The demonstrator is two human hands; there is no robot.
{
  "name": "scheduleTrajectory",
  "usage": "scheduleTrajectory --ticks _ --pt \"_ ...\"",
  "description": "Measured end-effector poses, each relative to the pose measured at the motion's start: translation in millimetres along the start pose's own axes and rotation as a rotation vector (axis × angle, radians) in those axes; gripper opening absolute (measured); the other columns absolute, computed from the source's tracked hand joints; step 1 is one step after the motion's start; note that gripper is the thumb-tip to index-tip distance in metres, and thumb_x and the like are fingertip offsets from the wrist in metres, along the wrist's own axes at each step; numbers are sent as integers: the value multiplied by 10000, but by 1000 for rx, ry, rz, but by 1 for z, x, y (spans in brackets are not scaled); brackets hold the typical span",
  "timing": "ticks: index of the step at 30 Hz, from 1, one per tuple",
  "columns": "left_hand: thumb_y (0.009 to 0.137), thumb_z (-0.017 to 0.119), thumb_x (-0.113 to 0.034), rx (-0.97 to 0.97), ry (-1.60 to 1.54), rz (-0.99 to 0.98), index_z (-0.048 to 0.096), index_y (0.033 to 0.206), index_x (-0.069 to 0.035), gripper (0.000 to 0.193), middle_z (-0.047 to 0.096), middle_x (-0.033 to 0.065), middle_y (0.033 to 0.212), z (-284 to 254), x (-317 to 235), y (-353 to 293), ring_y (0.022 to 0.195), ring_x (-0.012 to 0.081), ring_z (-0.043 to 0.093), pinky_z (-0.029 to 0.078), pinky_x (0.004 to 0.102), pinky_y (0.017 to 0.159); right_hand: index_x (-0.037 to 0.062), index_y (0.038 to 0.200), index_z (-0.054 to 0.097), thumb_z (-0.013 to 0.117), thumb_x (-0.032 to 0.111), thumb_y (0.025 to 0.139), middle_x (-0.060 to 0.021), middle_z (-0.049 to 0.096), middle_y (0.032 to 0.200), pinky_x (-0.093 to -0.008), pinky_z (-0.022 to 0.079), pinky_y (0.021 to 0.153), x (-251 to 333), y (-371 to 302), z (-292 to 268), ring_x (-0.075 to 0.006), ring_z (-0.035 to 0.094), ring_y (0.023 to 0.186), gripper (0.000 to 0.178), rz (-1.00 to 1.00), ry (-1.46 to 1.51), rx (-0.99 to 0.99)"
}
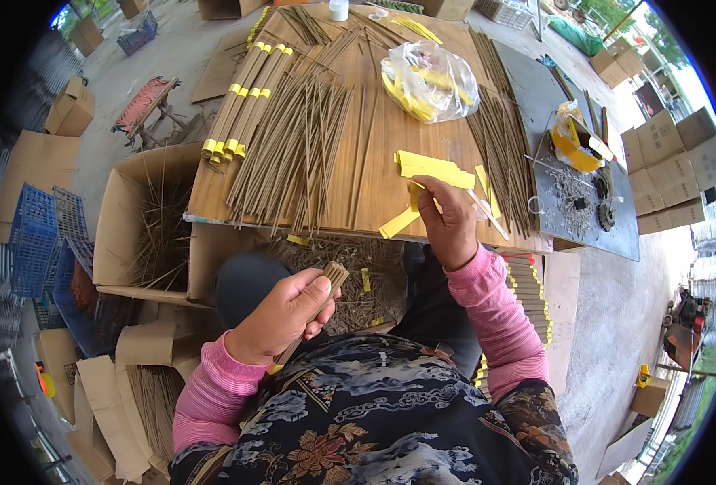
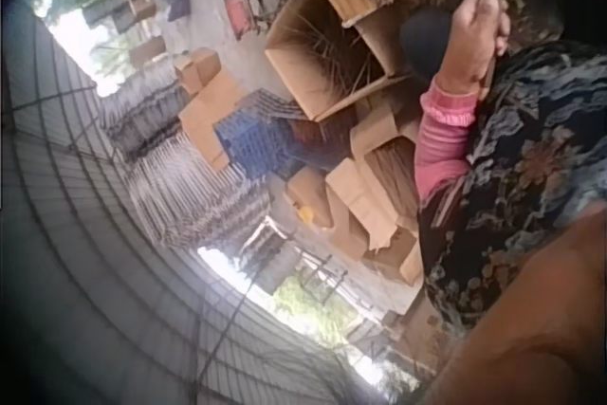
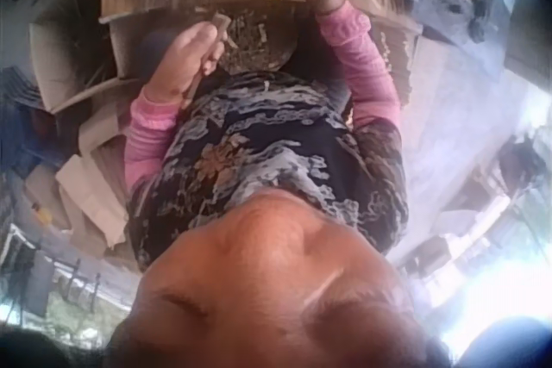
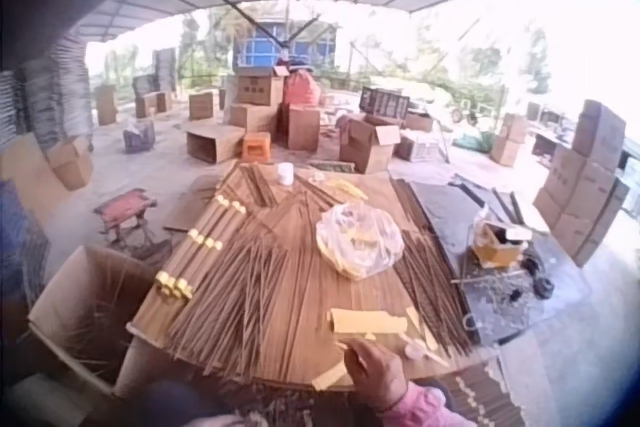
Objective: The person gathers thin wooden sticks into bundles, aligns them, and secures each bundle with yellow tape. They repeatedly pick up sticks, arrange them, wrap tape around the bundle, and place the finished bundle on the table.
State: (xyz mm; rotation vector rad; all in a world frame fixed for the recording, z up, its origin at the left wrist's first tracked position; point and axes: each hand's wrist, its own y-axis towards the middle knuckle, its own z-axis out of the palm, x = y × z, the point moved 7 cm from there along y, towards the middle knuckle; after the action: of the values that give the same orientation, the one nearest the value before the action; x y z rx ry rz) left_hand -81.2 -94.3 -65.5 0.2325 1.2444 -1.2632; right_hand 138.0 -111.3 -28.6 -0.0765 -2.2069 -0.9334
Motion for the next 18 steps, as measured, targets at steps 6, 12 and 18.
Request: scheduleTrajectory --ticks 6,12,18 --pt "947 383 -304 -79 115 65 476 964 -20 300 453 9 675 10 -7 -14 533 47 370 335 168 476 -15 951 575 427 -5 851 -1 556 707 -182 421 522 70 -43 22 -51 534 583 178 736 840 574" --pt "954 368 -280 -79 295 165 479 1013 -16 293 450 1 674 19 -11 -27 543 42 368 327 166 483 -15 815 584 559 172 880 34 462 603 -193 331 462 99 -68 33 -22 377 552 199 691 803 655" --pt "956 368 -245 -82 307 240 463 1109 -1 303 456 7 699 29 -9 -37 563 45 380 333 167 491 -15 750 589 592 209 860 23 474 569 -205 351 459 103 -71 32 -34 399 543 249 653 703 595"
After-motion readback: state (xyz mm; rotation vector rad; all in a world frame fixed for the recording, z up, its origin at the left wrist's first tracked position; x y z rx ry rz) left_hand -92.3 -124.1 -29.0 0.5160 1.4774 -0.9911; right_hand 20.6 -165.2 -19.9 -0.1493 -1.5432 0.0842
